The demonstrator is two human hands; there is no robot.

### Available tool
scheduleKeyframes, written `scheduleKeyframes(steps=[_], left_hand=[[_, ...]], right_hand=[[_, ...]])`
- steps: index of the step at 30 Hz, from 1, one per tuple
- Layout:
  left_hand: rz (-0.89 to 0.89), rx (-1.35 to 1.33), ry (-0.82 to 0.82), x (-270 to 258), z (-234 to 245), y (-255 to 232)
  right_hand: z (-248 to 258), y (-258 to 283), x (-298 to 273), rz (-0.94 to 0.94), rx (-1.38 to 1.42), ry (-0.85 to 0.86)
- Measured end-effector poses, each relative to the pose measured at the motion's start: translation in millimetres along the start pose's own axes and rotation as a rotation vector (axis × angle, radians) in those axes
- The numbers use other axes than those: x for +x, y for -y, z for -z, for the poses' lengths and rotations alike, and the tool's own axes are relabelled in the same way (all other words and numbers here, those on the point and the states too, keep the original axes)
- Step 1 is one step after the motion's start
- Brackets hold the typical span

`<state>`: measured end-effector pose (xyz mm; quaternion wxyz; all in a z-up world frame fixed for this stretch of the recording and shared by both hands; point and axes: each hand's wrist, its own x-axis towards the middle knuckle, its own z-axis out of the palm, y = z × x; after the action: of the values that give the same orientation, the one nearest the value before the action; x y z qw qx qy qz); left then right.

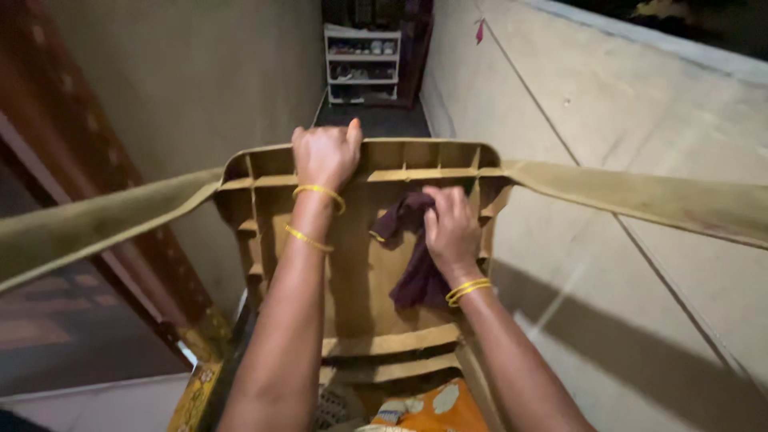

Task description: The person cleans the underside and legs of a plastic chair with a cloth, wiping across the surfaces.

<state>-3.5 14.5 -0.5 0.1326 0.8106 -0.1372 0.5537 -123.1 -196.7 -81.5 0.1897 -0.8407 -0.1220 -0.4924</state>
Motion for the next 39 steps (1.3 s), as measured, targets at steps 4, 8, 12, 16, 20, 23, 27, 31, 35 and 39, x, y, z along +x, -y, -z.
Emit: scheduleKeyframes(steps=[4,8,12,16,20,23,27,31,35,39], left_hand=[[-0.019,-0.017,-0.014,0,16,6],[-0.043,-0.042,-0.038,2,41,2],[-0.078,-0.125,-0.087,4,53,-15],[-0.087,-0.104,-0.065,5,61,-29],[-0.112,-0.092,-0.044,7,76,-40],[-0.124,-0.148,-0.062,6,89,-56],[-0.136,-0.175,-0.072,9,92,-77],[-0.134,-0.153,-0.078,9,85,-77],[-0.145,-0.187,-0.065,4,77,-60],[-0.155,-0.170,-0.069,2,68,-46]], right_hand=[[44,42,73,0.157,0.090,-0.248],[50,53,150,0.162,0.013,-0.099],[25,34,179,-0.033,-0.028,0.652],[23,23,156,-0.024,-0.048,0.469],[38,32,135,0.020,-0.123,0.199],[59,34,127,0.047,-0.144,0.102],[87,26,120,0.068,-0.165,0.062],[95,9,121,0.091,-0.129,0.159],[104,-26,119,0.017,-0.200,0.240],[113,-66,111,-0.159,-0.146,0.256]])
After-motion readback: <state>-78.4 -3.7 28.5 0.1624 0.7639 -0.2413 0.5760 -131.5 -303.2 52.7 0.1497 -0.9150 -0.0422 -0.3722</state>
